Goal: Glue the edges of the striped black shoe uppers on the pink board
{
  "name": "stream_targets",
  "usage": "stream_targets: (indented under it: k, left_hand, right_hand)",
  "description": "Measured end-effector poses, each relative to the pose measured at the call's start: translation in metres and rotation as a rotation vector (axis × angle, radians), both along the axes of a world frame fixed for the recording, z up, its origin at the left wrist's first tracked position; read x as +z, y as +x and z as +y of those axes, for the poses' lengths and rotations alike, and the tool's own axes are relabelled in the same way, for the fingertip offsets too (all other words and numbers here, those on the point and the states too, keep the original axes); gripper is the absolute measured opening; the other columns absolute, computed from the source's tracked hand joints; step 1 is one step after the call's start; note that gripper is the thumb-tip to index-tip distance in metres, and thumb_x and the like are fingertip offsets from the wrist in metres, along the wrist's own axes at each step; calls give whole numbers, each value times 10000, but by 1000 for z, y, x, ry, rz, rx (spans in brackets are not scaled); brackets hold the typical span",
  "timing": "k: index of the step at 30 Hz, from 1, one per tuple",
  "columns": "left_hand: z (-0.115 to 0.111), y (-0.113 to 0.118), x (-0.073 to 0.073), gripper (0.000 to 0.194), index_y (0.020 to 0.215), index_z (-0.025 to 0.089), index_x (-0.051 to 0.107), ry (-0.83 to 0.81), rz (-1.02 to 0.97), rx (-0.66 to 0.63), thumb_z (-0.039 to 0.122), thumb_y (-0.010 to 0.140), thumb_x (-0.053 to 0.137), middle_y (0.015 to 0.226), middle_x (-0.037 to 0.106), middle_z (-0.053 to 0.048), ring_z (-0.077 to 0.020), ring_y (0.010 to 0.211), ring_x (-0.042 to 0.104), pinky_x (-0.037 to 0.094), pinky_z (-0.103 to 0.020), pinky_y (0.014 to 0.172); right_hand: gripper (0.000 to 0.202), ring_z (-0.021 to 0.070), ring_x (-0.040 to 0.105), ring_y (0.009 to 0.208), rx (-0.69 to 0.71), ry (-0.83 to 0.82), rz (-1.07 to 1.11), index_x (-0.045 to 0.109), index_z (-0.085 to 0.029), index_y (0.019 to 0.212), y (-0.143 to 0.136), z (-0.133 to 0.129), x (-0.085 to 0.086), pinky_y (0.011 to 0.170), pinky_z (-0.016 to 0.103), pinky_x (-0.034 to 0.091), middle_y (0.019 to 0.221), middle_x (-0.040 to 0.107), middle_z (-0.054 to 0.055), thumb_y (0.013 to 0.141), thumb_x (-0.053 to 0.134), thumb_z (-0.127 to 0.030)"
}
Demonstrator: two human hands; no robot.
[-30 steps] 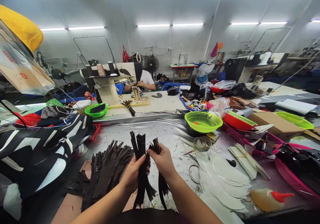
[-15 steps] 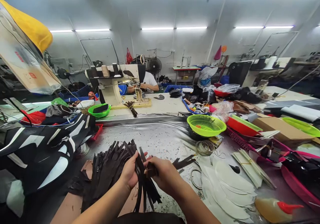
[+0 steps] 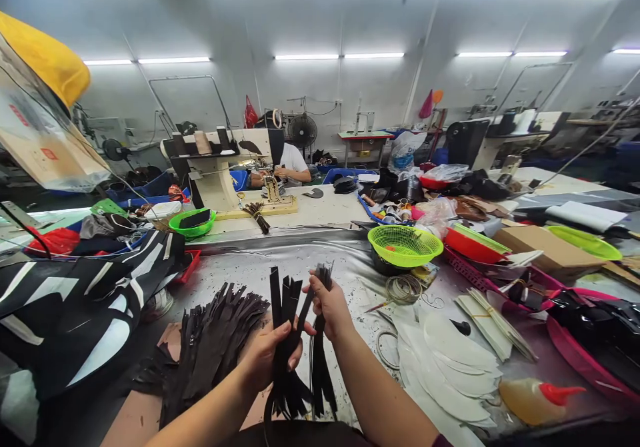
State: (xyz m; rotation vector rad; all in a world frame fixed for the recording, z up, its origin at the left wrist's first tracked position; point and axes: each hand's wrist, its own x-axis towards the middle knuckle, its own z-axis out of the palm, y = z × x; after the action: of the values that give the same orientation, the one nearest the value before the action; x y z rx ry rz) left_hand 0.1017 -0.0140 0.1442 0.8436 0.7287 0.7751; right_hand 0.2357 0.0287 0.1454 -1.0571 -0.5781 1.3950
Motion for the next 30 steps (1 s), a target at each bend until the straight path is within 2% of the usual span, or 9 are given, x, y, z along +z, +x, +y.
stream_targets:
  k: [3,5,10,16,19,22,25,28,30]
  left_hand:
    - [1,0,-1,522,991,117,610,-55,39,90,503,647,682,637,623,-66,-133,509,536,372,-242,502]
    - [4,-2,-3,493,980,132,611,-70,66,205,469,634,709,764,649,-87,-160,630,582,419,-267,589]
    - [11,0,-11,406,687,133,566,2,134,380,452,543,772,532,521,15,-89,497,464,357,-223,523]
    - [9,9,-8,477,739,149,537,-20,122,369,484,503,782,520,490,37,-88,471,435,344,-222,479]
    - [8,6,-6,463,783,156,541,-45,99,338,512,559,736,644,555,3,-122,570,523,414,-249,547]
    - [10,2,-9,446,692,162,497,-16,148,339,537,578,709,578,516,27,-87,479,470,371,-226,487]
    - [12,2,-13,473,669,175,451,18,181,352,530,540,736,501,438,74,-47,395,355,277,-199,424]
    - [10,5,-13,479,693,175,464,12,162,290,581,573,687,496,426,71,-51,392,332,248,-204,414]
    - [8,6,-11,464,651,168,470,4,144,232,612,640,603,489,428,52,-55,389,329,235,-214,410]
  right_hand:
    - [480,57,317,381,-137,81,-89,539,-178,749,9,-2,12,379,198,224,465,487,-56,488,729,-534]
    - [427,75,358,407,-118,156,-211,534,-178,680,15,-7,15,414,215,276,453,486,-43,550,686,-556]
    - [345,104,421,458,113,259,-510,538,-181,619,4,-18,7,472,243,335,471,458,-46,621,671,-499]
    - [351,126,474,483,91,221,-354,513,-196,637,-20,-21,-3,453,250,383,523,504,-34,605,697,-493]
    - [424,138,525,525,-69,161,-203,540,-188,680,-9,-20,2,468,258,424,596,559,-2,583,689,-573]
    - [456,95,461,442,-156,165,-62,501,-189,653,9,-16,11,441,239,399,529,514,-33,557,708,-584]
    - [452,55,338,374,-59,179,-143,504,-189,672,16,-11,16,384,203,286,449,418,-86,498,772,-507]
    - [412,83,428,471,84,209,-324,569,-164,695,7,-10,15,468,224,348,527,501,-51,453,805,-401]
    - [339,112,481,561,106,255,-358,576,-162,667,-2,-11,11,551,246,393,595,546,-22,505,772,-386]
